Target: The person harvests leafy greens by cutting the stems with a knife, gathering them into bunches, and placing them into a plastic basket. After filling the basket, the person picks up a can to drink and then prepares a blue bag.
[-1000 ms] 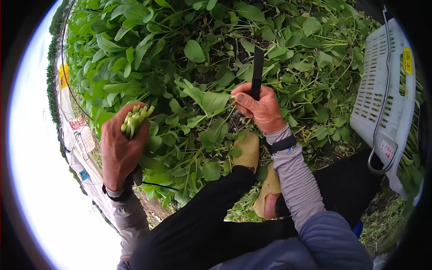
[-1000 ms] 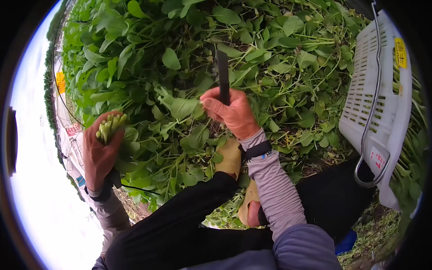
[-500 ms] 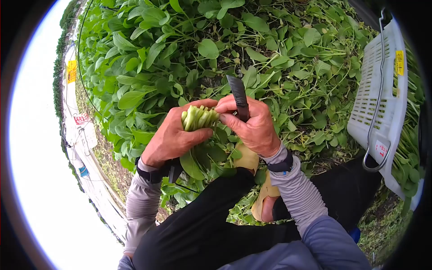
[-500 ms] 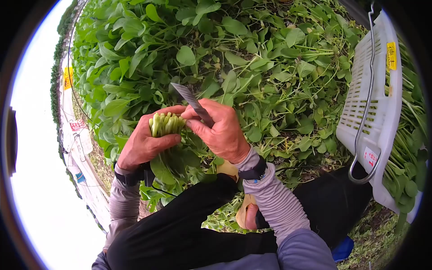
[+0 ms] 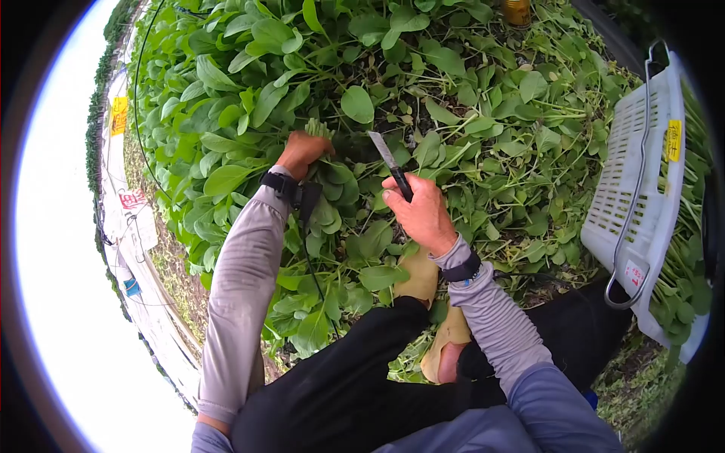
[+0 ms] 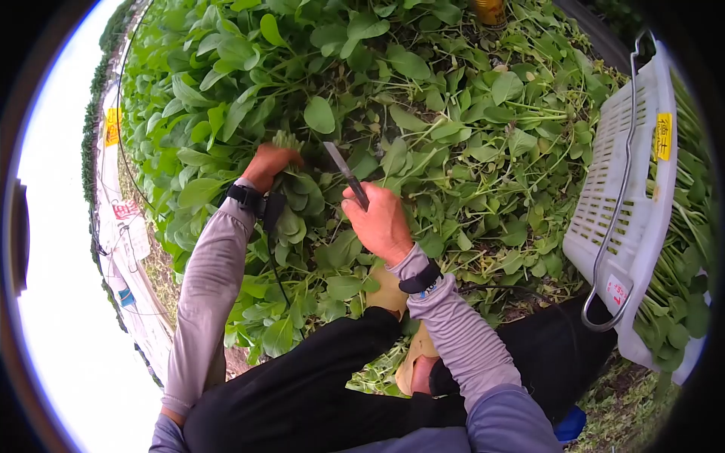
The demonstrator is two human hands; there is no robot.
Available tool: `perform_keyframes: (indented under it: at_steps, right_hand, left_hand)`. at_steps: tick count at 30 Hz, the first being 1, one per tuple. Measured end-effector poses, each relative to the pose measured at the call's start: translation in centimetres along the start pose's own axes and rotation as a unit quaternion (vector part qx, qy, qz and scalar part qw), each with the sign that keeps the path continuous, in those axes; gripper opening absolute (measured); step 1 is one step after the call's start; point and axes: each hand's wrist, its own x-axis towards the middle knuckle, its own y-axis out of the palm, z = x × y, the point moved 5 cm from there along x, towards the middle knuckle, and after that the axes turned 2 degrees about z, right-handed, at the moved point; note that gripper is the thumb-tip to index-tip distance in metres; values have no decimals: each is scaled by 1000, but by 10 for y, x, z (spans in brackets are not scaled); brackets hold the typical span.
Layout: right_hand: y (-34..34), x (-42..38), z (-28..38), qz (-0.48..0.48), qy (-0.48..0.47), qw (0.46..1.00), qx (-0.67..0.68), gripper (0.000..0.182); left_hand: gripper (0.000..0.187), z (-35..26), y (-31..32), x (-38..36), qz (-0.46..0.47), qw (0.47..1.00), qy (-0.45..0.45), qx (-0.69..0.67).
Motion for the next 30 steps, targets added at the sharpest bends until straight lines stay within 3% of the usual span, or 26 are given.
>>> perform_keyframes:
  at_steps: [3, 7, 13, 16, 18, 19, 21, 24, 26, 30]
  right_hand:
    - [2, 0, -5, 38, 11, 999, 1, 26]
    - [-2, -3, -25, 18, 45, 998, 30, 25]
    - [-3, -7, -42, 26, 83, 995, 48, 23]
    - [-9, -8, -29, 12, 41, 999, 16, 23]
    - [-9, -2, -13, 71, -22, 982, -176, 20]
    - [-4, 5, -20, 71, -23, 981, -177, 20]
    - [9, 22, -12, -59, -247, 950, -183, 23]
    - [37, 72, 13, 15, -259, 949, -182, 27]
    - [61, 106, 30, 67, -188, 943, -265, 31]
    - [117, 160, 40, 77, -210, 907, -358, 28]
  left_hand:
    - [22, 16, -1, -12, 25, 990, -44, -128]
    - [13, 21, -3, -38, 50, 973, -29, -222]
    - [11, 44, -12, -42, 55, 970, -42, -234]
    - [11, 49, -11, -43, 51, 971, -56, -226]
    - [10, 52, -11, -43, 39, 971, -53, -228]
    - [11, 55, -12, -43, 36, 971, -60, -229]
    - [11, 59, -15, -43, 31, 970, -67, -232]
    - [14, 61, -17, -46, 17, 972, -89, -216]
    - [18, 58, -17, -50, 13, 969, -68, -238]
    - [20, 56, -16, -52, 2, 971, -86, -221]
